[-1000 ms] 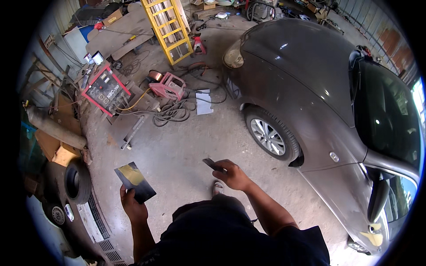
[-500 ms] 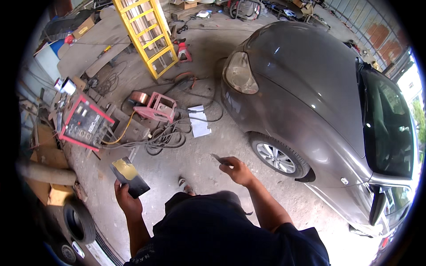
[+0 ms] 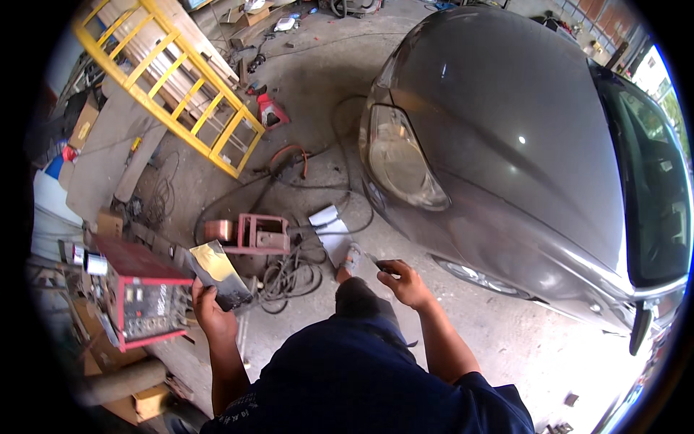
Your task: The person applies a beige body filler to the side and front bumper of a gray car using a metal spreader. They smooth the filler over the surface and then clean the spreader with a sanding block.
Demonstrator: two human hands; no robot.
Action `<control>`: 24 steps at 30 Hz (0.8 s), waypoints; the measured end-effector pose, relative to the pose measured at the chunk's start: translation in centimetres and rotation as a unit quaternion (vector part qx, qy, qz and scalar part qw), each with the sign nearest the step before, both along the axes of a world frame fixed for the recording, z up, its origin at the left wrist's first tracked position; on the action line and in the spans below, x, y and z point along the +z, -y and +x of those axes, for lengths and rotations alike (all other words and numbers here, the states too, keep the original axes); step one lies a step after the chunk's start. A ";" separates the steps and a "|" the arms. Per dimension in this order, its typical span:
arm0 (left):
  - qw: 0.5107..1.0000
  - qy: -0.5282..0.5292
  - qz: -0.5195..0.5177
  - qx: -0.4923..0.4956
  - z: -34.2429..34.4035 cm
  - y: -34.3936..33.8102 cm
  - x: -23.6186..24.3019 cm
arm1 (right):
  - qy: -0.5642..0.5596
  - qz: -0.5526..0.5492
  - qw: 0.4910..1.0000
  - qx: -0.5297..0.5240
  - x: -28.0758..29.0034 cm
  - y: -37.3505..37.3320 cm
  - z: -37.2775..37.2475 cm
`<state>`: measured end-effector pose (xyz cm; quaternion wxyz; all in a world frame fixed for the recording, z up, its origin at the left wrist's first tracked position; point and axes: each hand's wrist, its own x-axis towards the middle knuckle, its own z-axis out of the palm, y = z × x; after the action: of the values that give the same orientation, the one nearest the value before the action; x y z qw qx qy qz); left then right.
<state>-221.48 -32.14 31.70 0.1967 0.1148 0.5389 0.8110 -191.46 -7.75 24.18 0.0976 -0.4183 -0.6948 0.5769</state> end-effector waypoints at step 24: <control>0.877 0.031 0.000 -0.479 -30.7 -57.0 -0.5 | -0.217 -0.122 0.880 -0.403 3.3 -19.6 -17.9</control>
<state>-252.15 24.85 31.25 0.5779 0.3336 0.4118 0.6207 -209.40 11.89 27.53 0.4182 -0.5354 -0.3511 0.6444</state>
